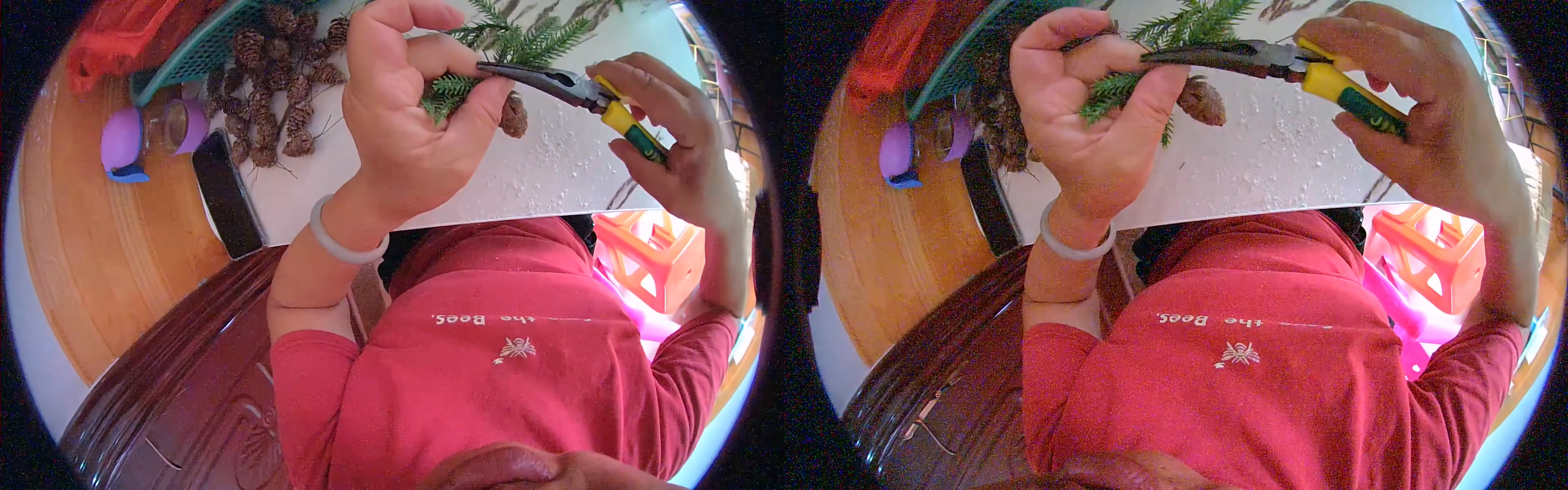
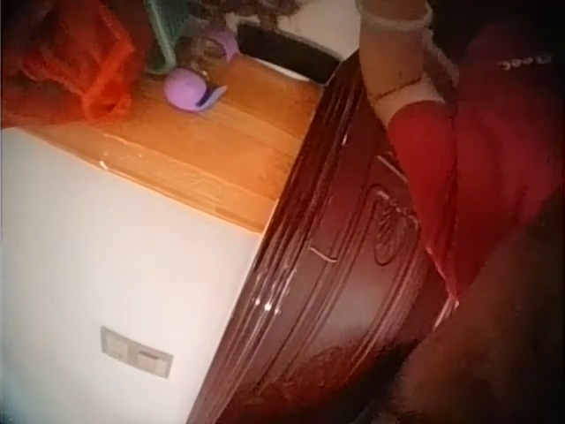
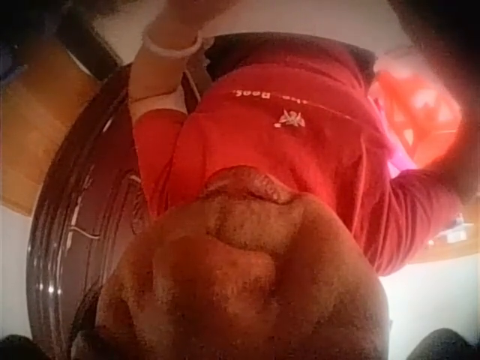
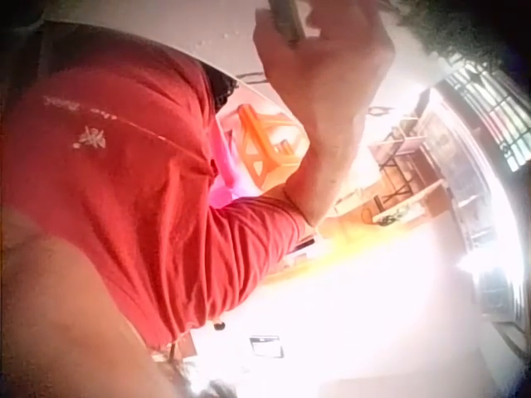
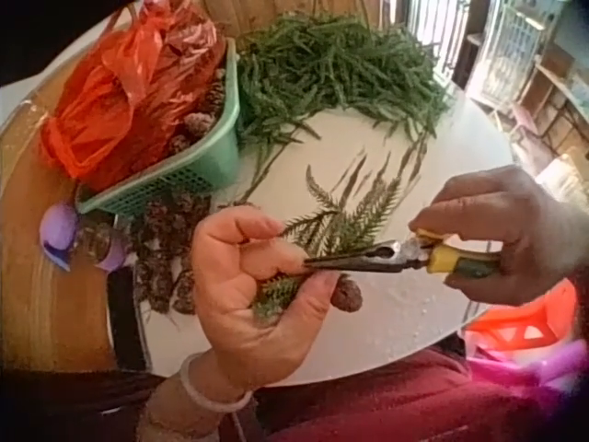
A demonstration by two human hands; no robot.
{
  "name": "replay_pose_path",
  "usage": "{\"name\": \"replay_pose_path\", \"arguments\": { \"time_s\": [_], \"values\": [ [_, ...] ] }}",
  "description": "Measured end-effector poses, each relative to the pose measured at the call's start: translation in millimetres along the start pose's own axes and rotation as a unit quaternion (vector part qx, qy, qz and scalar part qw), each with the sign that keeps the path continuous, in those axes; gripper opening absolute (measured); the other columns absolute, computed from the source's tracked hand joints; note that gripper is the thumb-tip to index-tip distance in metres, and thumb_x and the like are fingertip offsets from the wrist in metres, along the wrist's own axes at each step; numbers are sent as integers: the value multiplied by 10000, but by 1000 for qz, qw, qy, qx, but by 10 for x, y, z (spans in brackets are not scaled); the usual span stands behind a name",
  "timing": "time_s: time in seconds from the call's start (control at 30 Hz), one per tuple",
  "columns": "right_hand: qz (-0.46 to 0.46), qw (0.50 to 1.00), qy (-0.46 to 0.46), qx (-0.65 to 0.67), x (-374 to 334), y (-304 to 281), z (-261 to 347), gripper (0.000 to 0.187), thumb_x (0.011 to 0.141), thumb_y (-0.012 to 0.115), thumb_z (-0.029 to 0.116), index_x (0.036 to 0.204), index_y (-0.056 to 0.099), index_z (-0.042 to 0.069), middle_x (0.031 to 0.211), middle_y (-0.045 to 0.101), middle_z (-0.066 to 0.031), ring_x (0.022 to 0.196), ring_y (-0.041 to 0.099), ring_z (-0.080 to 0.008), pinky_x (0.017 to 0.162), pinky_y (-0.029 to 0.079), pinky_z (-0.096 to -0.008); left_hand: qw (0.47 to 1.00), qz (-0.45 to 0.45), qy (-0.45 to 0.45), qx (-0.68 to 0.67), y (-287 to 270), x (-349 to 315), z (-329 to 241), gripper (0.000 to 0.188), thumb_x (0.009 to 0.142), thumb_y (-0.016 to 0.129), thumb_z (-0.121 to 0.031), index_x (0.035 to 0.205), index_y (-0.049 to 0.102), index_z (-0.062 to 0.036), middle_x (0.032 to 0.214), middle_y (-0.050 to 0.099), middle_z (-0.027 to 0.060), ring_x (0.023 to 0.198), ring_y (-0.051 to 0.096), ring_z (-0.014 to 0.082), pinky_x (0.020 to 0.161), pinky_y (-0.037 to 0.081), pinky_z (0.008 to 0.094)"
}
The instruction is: Assembling pine cones onto pine branches using thin wire and pliers to create decorations.
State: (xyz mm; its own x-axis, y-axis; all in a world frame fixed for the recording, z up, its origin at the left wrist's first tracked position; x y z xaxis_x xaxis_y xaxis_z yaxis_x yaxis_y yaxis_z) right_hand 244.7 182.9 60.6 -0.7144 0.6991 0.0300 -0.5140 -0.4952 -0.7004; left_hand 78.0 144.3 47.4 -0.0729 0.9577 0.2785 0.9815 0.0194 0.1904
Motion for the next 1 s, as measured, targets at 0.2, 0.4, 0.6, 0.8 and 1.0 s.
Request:
{"name": "replay_pose_path", "arguments": {
  "time_s": [0.2,0.4,0.6,0.8,1.0],
  "values": [
    [9,998,-53,-11,-34,37,18,512,603,607,-30,1106,508,-19,960,542,-115,785,546,-175,634,421,-245,843,-49,268,463,-1,-113,-201,156,637,736,-65,708,598,-53,965,464,60,860,477,149,734,398,250],
    [12,999,-43,13,-72,93,38,519,611,625,-25,1115,505,-19,973,541,-117,806,554,-176,658,437,-233,791,-87,338,502,90,-180,-343,154,635,721,-40,734,604,-53,882,518,49,763,508,125,682,415,227],
    [-7,999,-47,16,-120,81,16,520,607,633,-19,1112,508,-20,984,546,-113,820,553,-169,672,432,-227,958,-69,135,244,-111,-36,2,146,661,672,2,774,584,-30,719,560,29,618,518,112,586,423,207],
    [-34,998,-53,11,-145,-10,29,508,608,640,-2,1100,514,-20,986,550,-114,827,543,-166,677,422,-232,971,-54,127,198,-94,42,36,113,635,654,-13,702,569,-46,591,551,42,577,523,185,564,420,256],
    [-26,998,1,51,-157,-4,10,496,609,648,27,1086,518,-18,985,538,-102,820,520,-161,715,397,-232,924,-44,268,269,14,61,-128,111,646,645,-9,717,564,-37,609,550,48,573,518,172,542,406,268]
  ]
}}
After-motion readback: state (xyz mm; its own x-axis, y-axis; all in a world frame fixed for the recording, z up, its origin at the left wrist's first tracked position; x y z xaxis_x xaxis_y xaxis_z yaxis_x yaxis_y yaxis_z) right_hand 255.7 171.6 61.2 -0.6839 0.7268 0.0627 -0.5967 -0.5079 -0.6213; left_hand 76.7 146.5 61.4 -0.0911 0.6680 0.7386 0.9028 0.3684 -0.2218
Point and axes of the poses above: each hand's wrist, its own x-axis towards the middle knuckle, its own y-axis out of the palm, z = x × y, the point moved 8 cm from there along x, towards the middle knuckle
